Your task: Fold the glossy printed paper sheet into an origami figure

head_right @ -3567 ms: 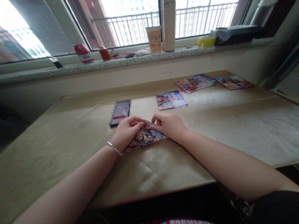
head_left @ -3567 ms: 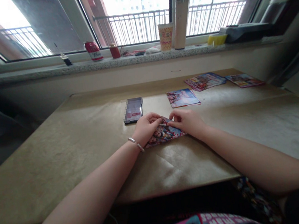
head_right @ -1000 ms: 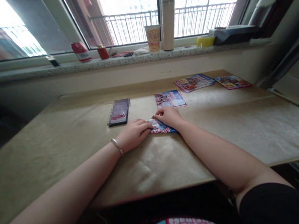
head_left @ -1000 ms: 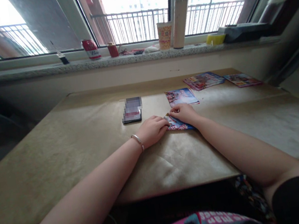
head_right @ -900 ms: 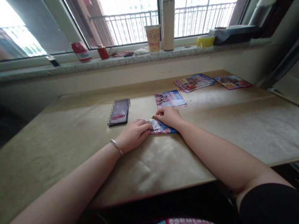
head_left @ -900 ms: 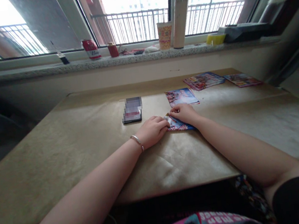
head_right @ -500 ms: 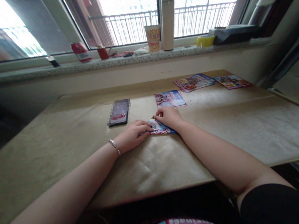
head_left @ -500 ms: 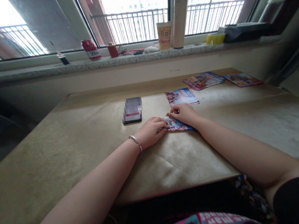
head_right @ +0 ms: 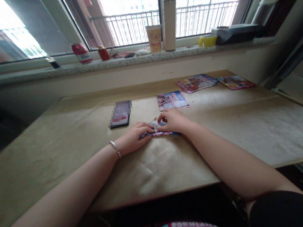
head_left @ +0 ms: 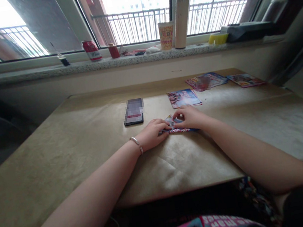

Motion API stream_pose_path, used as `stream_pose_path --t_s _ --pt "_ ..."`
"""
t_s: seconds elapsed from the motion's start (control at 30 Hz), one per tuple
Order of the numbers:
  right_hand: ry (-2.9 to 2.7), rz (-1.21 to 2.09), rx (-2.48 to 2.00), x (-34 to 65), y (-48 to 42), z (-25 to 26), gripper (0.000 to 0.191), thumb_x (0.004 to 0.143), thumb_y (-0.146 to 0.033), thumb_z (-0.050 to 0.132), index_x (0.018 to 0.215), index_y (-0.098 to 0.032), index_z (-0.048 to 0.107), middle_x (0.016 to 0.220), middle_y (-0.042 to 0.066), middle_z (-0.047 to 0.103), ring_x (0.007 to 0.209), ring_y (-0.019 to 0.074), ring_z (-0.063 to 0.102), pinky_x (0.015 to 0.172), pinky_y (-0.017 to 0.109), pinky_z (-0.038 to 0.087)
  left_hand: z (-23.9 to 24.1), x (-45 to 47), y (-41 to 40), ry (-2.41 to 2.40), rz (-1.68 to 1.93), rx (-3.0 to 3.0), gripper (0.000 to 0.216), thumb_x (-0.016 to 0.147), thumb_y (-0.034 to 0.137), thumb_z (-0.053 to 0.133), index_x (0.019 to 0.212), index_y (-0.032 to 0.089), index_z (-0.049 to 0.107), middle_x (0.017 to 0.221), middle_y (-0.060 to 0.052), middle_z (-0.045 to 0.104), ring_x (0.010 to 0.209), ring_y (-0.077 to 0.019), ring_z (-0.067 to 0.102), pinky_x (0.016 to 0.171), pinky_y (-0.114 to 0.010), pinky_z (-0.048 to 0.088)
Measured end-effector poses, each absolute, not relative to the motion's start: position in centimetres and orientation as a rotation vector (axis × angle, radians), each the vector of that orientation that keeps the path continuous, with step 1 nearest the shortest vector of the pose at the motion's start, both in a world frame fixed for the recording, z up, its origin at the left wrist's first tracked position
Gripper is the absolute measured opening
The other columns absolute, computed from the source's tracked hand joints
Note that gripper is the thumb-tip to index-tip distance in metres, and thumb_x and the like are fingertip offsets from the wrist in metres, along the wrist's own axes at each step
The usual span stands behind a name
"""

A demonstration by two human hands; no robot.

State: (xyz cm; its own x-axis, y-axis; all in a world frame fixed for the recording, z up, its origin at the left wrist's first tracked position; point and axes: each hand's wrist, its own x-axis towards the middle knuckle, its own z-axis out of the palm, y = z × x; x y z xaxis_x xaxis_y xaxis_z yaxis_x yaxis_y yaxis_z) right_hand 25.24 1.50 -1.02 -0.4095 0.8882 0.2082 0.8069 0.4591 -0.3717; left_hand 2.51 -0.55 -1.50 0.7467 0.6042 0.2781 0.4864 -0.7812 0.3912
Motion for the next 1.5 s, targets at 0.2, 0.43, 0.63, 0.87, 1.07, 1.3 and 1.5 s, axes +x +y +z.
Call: stream_pose_path --t_s 0.2,0.43,0.63,0.87,1.07,1.3,1.5 --pt "-2.417 0.218 -1.477 25.2 0.9 -0.5 0.046 0.065 -0.058 0.073 0.098 -0.026 0.071 0.104 0.007 0.065 0.100 0.0261 0.057 0.085 0.034 0.041 -1.6 2.4 -0.5 0.823 0.572 2.658 0.019 0.087 0.021 0.057 0.103 0.020 0.067 0.110 -0.009 0.064 0.106 -0.0202 0.058 0.099 -0.038 0.044" --pt "-2.426 0.158 -1.539 24.7 0.2 -0.1 0.048 0.064 -0.059 0.073 0.099 -0.026 0.068 0.109 0.008 0.063 0.104 0.0286 0.055 0.088 0.038 0.040 -1.4 2.3 -0.5 0.821 0.544 2.655 0.019 0.087 0.023 0.056 0.103 0.020 0.066 0.111 -0.008 0.063 0.107 -0.0200 0.057 0.099 -0.037 0.045" --pt "-2.434 0.151 -1.542 24.7 0.1 -0.1 0.049 0.065 -0.061 0.071 0.100 -0.027 0.067 0.110 0.008 0.062 0.106 0.0296 0.054 0.089 0.040 0.040 -1.5 2.3 -0.5 0.819 0.537 2.669 0.020 0.087 0.022 0.056 0.105 0.019 0.065 0.112 -0.009 0.062 0.108 -0.0204 0.056 0.100 -0.038 0.044" --pt "-2.452 0.131 -1.525 24.8 0.2 -0.4 0.054 0.063 -0.065 0.071 0.101 -0.027 0.067 0.112 0.009 0.062 0.108 0.0304 0.054 0.092 0.041 0.039 -1.3 2.3 -0.7 0.831 0.514 2.698 0.021 0.089 0.023 0.052 0.107 0.021 0.063 0.113 -0.008 0.061 0.109 -0.0207 0.055 0.102 -0.039 0.042" --pt "-2.461 0.118 -1.496 24.8 0.0 -0.3 0.055 0.064 -0.067 0.069 0.102 -0.026 0.067 0.111 0.009 0.061 0.107 0.0303 0.054 0.091 0.040 0.039 -1.6 1.7 -0.4 0.779 0.435 2.740 0.026 0.090 0.020 0.050 0.113 0.024 0.062 0.124 -0.008 0.056 0.116 -0.0209 0.051 0.104 -0.038 0.039" --pt "-2.479 0.162 -1.462 25.2 0.2 -0.3 0.057 0.064 -0.064 0.071 0.105 -0.026 0.066 0.113 0.009 0.061 0.108 0.0297 0.053 0.091 0.039 0.039 -1.9 1.6 -0.2 0.711 0.449 2.777 0.026 0.091 0.021 0.049 0.111 0.023 0.064 0.127 -0.009 0.054 0.118 -0.0218 0.049 0.105 -0.039 0.039" --pt "-2.518 0.173 -1.500 25.7 0.2 0.0 0.061 0.061 -0.066 0.071 0.108 -0.028 0.067 0.111 0.009 0.061 0.105 0.0305 0.055 0.090 0.041 0.039 -1.6 1.6 -0.3 0.697 0.440 2.768 0.024 0.092 0.022 0.048 0.108 0.022 0.065 0.126 -0.010 0.055 0.118 -0.0216 0.050 0.105 -0.039 0.039"
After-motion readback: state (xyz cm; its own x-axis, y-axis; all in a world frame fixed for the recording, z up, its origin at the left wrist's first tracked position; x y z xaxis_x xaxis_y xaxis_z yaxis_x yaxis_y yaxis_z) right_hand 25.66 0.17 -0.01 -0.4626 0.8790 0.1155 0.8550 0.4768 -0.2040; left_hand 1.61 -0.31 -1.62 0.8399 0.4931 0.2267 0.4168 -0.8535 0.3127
